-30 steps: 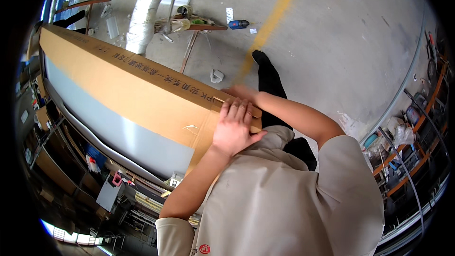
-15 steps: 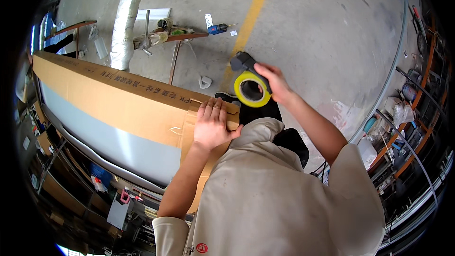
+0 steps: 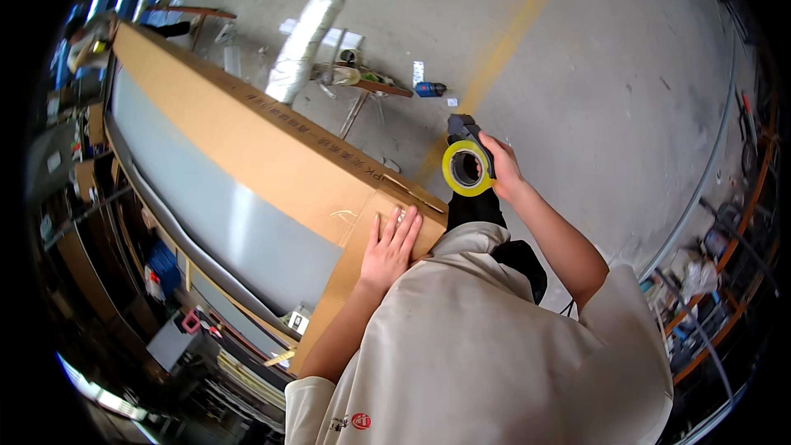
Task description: The person wraps a large glass panel with foam and cardboard, then secures the packaging with tape. They place foam padding along the edges, add cardboard sheets on both sides, and use a tape dispenser to seal the package.
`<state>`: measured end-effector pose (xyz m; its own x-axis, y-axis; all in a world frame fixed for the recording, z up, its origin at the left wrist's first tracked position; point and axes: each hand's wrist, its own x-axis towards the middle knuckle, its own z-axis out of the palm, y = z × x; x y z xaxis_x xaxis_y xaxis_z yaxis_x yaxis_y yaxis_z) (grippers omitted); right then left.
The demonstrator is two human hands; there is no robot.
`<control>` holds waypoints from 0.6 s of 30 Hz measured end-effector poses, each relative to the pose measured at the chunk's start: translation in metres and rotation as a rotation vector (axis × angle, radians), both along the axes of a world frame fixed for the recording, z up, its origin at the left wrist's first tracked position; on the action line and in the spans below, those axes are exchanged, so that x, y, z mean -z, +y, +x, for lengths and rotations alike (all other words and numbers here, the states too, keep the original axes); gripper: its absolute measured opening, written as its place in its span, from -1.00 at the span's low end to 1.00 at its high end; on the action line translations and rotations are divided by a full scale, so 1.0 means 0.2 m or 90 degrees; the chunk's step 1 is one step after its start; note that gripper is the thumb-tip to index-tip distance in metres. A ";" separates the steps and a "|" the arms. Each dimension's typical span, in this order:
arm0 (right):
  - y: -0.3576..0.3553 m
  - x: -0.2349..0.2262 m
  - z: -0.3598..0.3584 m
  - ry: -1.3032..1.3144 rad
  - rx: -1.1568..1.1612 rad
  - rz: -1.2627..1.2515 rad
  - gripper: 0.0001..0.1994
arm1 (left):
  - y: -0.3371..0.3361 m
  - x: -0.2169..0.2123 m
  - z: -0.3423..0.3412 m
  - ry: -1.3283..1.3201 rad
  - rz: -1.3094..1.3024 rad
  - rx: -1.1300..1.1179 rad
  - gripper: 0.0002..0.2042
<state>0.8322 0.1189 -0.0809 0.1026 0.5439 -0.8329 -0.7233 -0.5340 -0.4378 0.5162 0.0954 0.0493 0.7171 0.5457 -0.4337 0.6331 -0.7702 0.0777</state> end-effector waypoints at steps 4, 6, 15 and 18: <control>0.24 -0.13 -0.06 -0.039 -0.039 0.078 -0.59 | -0.54 0.08 -0.50 0.085 -0.025 -0.270 -0.04; 0.30 -0.14 -0.14 -0.018 -0.068 0.115 -0.66 | -0.81 0.10 -0.66 0.069 0.060 -0.517 -0.04; 0.43 -0.67 -0.81 -0.397 -0.395 0.593 -0.45 | -1.17 0.25 -0.65 -0.336 0.438 -1.561 0.17; 0.38 -0.99 -1.21 -0.469 -0.625 0.907 -0.21 | -1.32 0.47 -1.12 -0.673 0.746 -1.646 0.11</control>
<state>0.5907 0.1957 0.1170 -0.5549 0.7774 0.2962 0.0884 0.4091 -0.9082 0.2922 -0.1685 -0.0443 -0.9661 -0.2581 0.0006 -0.1113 0.4188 0.9012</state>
